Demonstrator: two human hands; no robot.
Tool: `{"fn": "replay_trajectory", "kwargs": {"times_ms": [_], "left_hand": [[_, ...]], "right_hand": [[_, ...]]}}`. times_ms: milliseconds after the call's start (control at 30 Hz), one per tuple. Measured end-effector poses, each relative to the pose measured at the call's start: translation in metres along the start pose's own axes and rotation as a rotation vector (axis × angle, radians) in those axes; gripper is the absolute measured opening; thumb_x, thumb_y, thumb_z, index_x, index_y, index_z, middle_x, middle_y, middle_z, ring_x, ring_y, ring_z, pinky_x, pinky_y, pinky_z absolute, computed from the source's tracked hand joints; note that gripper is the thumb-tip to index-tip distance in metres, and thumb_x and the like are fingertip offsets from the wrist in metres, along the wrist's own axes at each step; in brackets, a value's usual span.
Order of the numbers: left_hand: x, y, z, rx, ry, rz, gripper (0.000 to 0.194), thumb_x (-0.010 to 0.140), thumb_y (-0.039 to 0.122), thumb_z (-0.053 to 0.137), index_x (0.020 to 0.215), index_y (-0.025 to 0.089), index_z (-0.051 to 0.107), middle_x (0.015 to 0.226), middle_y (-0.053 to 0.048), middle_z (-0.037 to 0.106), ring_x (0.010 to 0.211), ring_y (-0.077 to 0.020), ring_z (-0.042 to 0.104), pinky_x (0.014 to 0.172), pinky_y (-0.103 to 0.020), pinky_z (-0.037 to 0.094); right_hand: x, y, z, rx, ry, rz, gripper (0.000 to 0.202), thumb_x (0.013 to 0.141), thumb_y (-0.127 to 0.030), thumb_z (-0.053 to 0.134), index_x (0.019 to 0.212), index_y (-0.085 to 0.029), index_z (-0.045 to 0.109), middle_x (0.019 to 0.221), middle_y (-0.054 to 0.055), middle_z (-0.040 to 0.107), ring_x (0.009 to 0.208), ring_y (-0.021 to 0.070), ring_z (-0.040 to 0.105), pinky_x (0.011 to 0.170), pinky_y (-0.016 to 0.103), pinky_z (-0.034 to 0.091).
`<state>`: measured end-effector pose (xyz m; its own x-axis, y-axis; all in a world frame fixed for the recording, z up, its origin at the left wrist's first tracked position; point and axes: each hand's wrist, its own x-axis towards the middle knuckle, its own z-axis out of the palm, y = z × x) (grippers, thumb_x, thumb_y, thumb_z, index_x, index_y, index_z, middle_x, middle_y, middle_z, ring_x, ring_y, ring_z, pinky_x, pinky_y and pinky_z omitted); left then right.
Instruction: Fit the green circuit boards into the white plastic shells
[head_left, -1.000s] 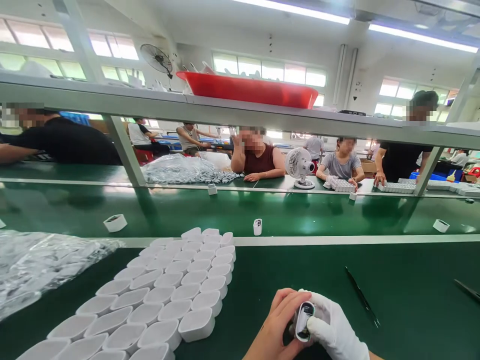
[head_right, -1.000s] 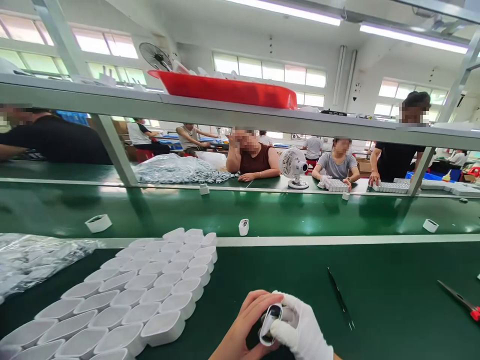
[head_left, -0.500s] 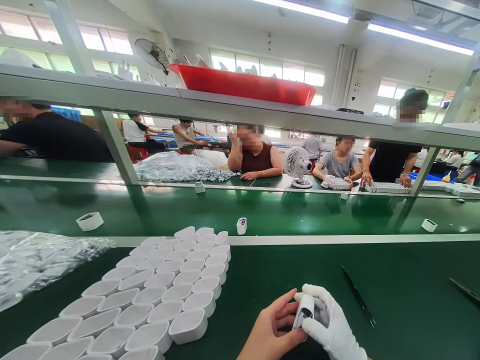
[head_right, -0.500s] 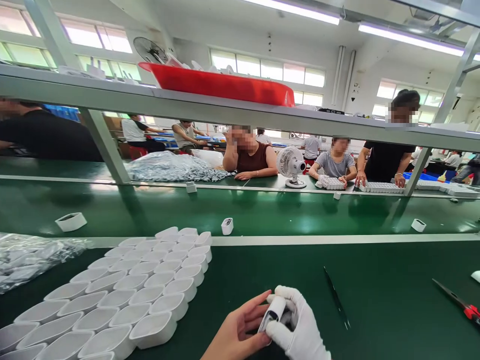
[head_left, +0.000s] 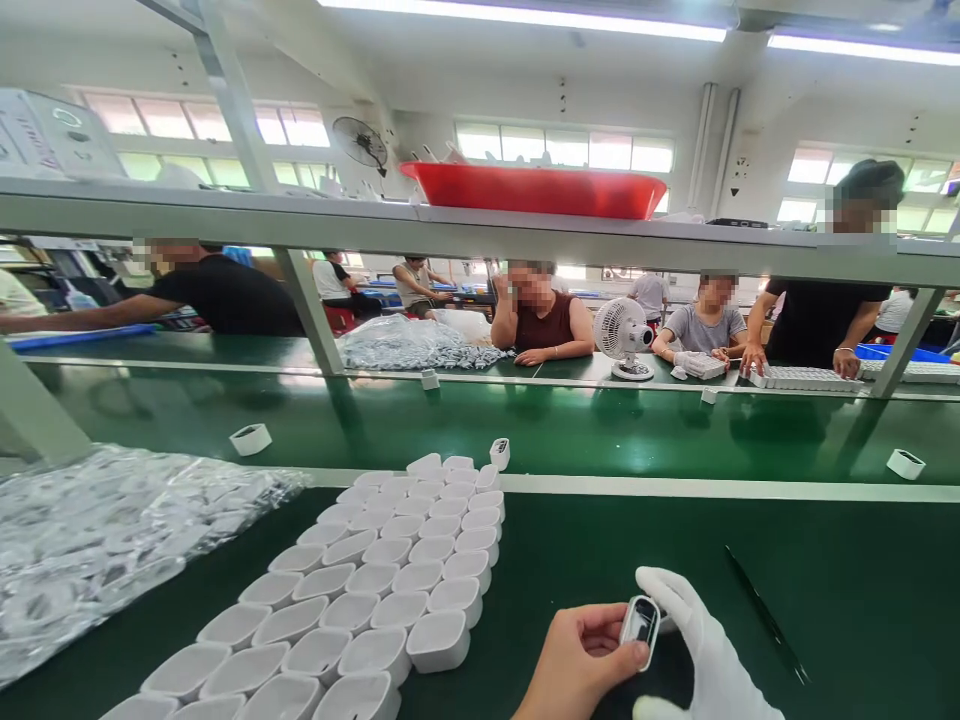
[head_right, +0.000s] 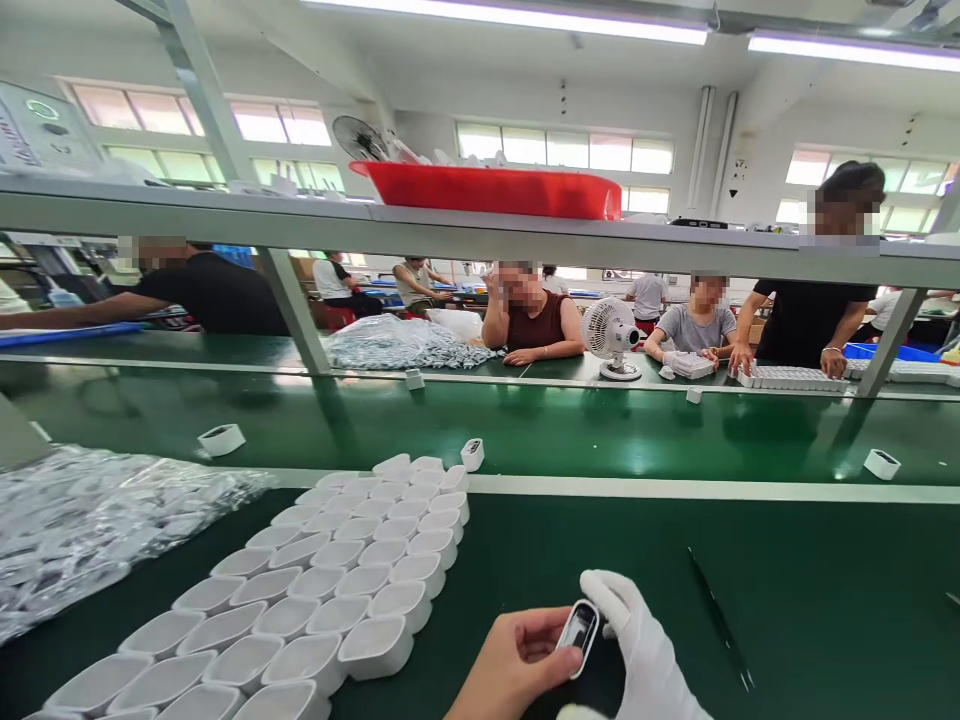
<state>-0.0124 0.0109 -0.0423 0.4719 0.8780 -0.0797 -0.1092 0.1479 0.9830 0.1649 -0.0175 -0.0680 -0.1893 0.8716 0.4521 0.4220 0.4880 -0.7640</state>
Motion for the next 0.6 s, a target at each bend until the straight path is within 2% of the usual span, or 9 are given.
{"fn": "replay_trajectory", "kwargs": {"times_ms": [67,133,200,267,333,400,467,533,600], "left_hand": [[0.000,-0.001,-0.001,0.013,-0.042,0.013,0.048,0.057,0.048,0.076,0.085,0.010,0.072,0.071,-0.005,0.067,0.067,-0.0166,0.058,0.065,-0.024,0.044],[0.000,-0.003,-0.002,0.065,-0.089,0.050,0.047,0.065,0.051,0.070,0.089,0.010,0.072,0.075,-0.006,0.067,0.071,-0.0186,0.059,0.067,-0.026,0.044],[-0.002,-0.006,-0.002,0.151,-0.044,0.115,0.047,0.074,0.050,0.061,0.100,0.011,0.068,0.090,-0.009,0.067,0.081,-0.0213,0.059,0.071,-0.028,0.046],[-0.003,-0.007,-0.001,0.262,0.047,0.156,0.045,0.077,0.043,0.057,0.109,0.012,0.064,0.107,-0.013,0.062,0.090,-0.0225,0.058,0.074,-0.029,0.046],[-0.004,-0.008,-0.001,0.377,0.084,0.165,0.038,0.075,0.031,0.056,0.107,0.011,0.065,0.108,-0.014,0.061,0.086,-0.0209,0.058,0.070,-0.028,0.046],[-0.004,-0.007,-0.001,0.437,0.073,0.155,0.028,0.070,0.017,0.051,0.090,0.011,0.070,0.090,-0.010,0.064,0.074,-0.0174,0.057,0.065,-0.026,0.043],[-0.002,-0.007,-0.001,0.412,0.052,0.105,0.027,0.065,0.009,0.043,0.068,0.012,0.070,0.065,-0.004,0.061,0.060,-0.0135,0.053,0.056,-0.024,0.037],[0.001,-0.010,-0.001,0.345,0.019,0.038,0.029,0.061,0.008,0.037,0.052,0.013,0.064,0.046,0.001,0.048,0.045,-0.0103,0.042,0.047,-0.023,0.029],[0.004,-0.013,-0.002,0.302,-0.013,0.001,0.030,0.060,0.009,0.033,0.045,0.014,0.058,0.037,0.004,0.038,0.037,-0.0086,0.031,0.043,-0.023,0.022]], "right_hand": [[-0.001,0.000,0.005,-0.118,0.036,-0.099,0.073,0.061,-0.028,0.076,0.129,-0.030,0.050,0.122,0.010,0.057,0.105,0.0305,0.060,0.086,0.041,0.053],[0.007,-0.002,0.009,-0.122,0.029,-0.075,0.060,0.067,-0.024,0.070,0.124,-0.028,0.055,0.108,0.008,0.064,0.094,0.0248,0.065,0.079,0.035,0.056],[0.029,-0.002,0.007,-0.081,0.050,0.062,0.048,0.074,-0.028,0.064,0.121,-0.022,0.057,0.097,0.007,0.067,0.083,0.0204,0.066,0.075,0.031,0.055],[0.064,0.005,-0.003,-0.115,0.089,0.239,0.043,0.079,-0.036,0.057,0.118,-0.017,0.057,0.089,0.006,0.068,0.076,0.0183,0.066,0.073,0.029,0.054],[0.107,0.021,-0.020,-0.332,0.158,0.331,0.039,0.081,-0.037,0.053,0.115,-0.017,0.058,0.092,0.005,0.068,0.081,0.0172,0.064,0.078,0.027,0.050],[0.146,0.043,-0.037,-0.438,0.246,0.387,0.042,0.082,-0.032,0.050,0.119,-0.013,0.055,0.103,0.011,0.065,0.094,0.0215,0.061,0.086,0.031,0.044],[0.174,0.066,-0.049,-0.514,0.285,0.441,0.044,0.082,-0.029,0.049,0.122,-0.010,0.053,0.109,0.018,0.061,0.100,0.0270,0.058,0.085,0.035,0.042],[0.189,0.085,-0.052,-0.560,0.276,0.472,0.045,0.080,-0.026,0.051,0.122,-0.010,0.053,0.107,0.019,0.062,0.099,0.0293,0.058,0.082,0.036,0.042],[0.193,0.096,-0.050,-0.591,0.267,0.478,0.051,0.077,-0.025,0.054,0.126,-0.012,0.049,0.111,0.017,0.061,0.100,0.0289,0.058,0.082,0.035,0.042]]}}
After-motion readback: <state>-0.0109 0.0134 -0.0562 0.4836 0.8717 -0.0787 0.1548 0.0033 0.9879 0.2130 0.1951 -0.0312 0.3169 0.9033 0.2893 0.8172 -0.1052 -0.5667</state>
